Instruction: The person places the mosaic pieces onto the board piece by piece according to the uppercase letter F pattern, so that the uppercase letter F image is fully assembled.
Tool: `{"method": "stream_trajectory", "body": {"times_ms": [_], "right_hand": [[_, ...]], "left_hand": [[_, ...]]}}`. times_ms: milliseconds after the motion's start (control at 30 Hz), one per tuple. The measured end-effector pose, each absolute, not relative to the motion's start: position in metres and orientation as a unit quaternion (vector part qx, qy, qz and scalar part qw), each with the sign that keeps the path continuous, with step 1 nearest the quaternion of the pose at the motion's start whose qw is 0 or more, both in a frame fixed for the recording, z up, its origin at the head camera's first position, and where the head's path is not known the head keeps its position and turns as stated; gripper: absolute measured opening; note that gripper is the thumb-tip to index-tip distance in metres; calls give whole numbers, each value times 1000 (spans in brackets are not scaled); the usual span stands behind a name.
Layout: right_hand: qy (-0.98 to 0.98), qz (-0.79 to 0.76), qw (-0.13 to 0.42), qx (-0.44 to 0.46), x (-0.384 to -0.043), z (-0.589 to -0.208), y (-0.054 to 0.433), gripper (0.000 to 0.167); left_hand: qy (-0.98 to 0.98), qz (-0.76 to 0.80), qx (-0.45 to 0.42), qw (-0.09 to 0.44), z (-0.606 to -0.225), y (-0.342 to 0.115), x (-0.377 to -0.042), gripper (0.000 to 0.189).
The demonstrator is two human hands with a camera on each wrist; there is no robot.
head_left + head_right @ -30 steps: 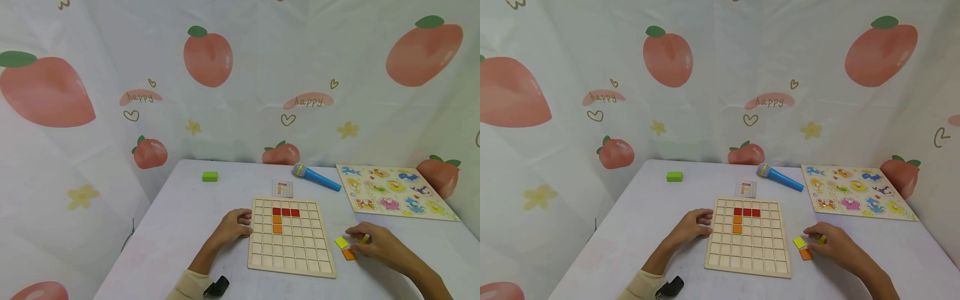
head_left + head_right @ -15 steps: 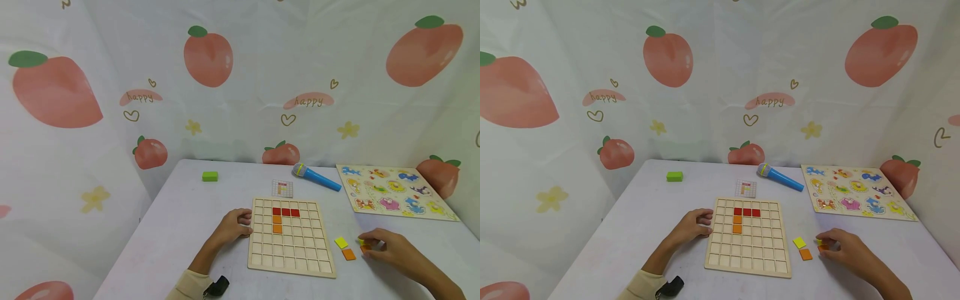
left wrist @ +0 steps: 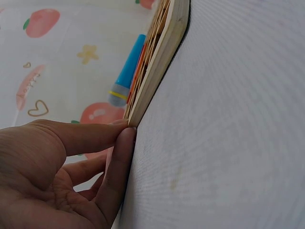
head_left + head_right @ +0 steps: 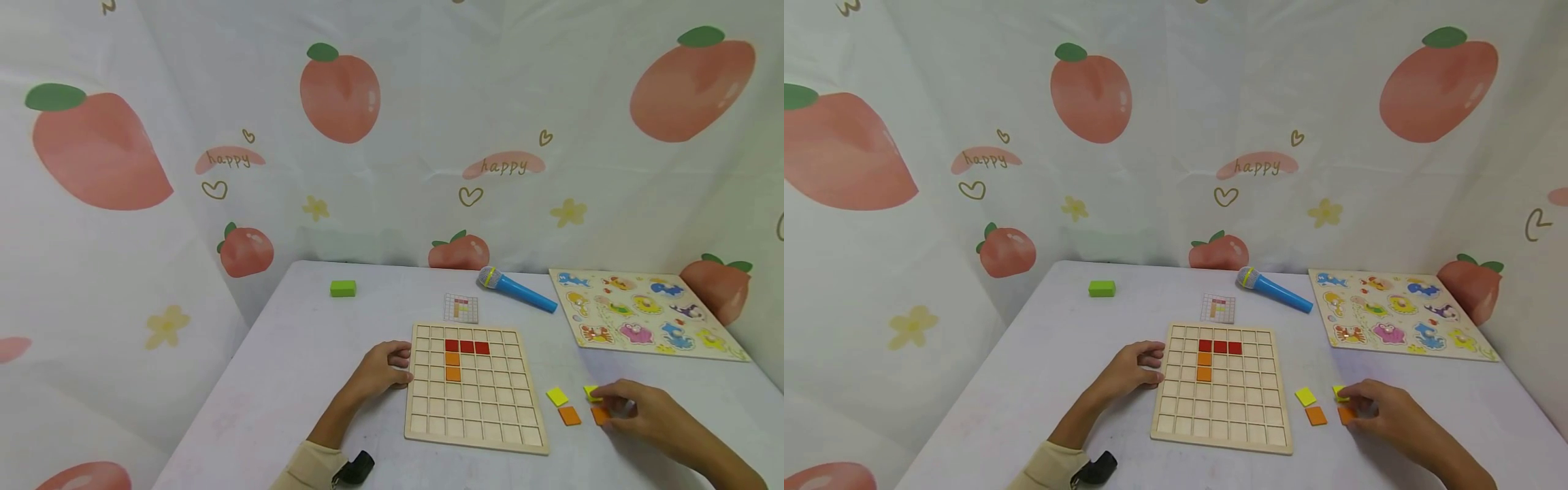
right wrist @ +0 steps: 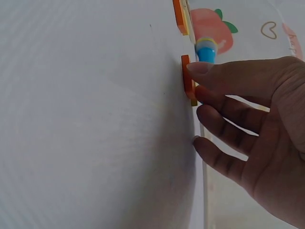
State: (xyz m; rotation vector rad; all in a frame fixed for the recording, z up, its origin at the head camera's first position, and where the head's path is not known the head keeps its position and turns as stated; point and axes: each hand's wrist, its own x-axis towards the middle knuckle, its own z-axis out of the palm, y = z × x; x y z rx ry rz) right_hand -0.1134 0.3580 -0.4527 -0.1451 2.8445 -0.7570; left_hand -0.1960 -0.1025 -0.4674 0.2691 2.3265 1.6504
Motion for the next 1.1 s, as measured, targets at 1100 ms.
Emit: {"method": "stream_trajectory", "body": {"times_ms": [1100], "right_hand": [[967, -221, 113, -59, -114, -450, 356, 29]], "left_hand": [[809, 565, 95, 136, -467, -103, -196, 62]]}}
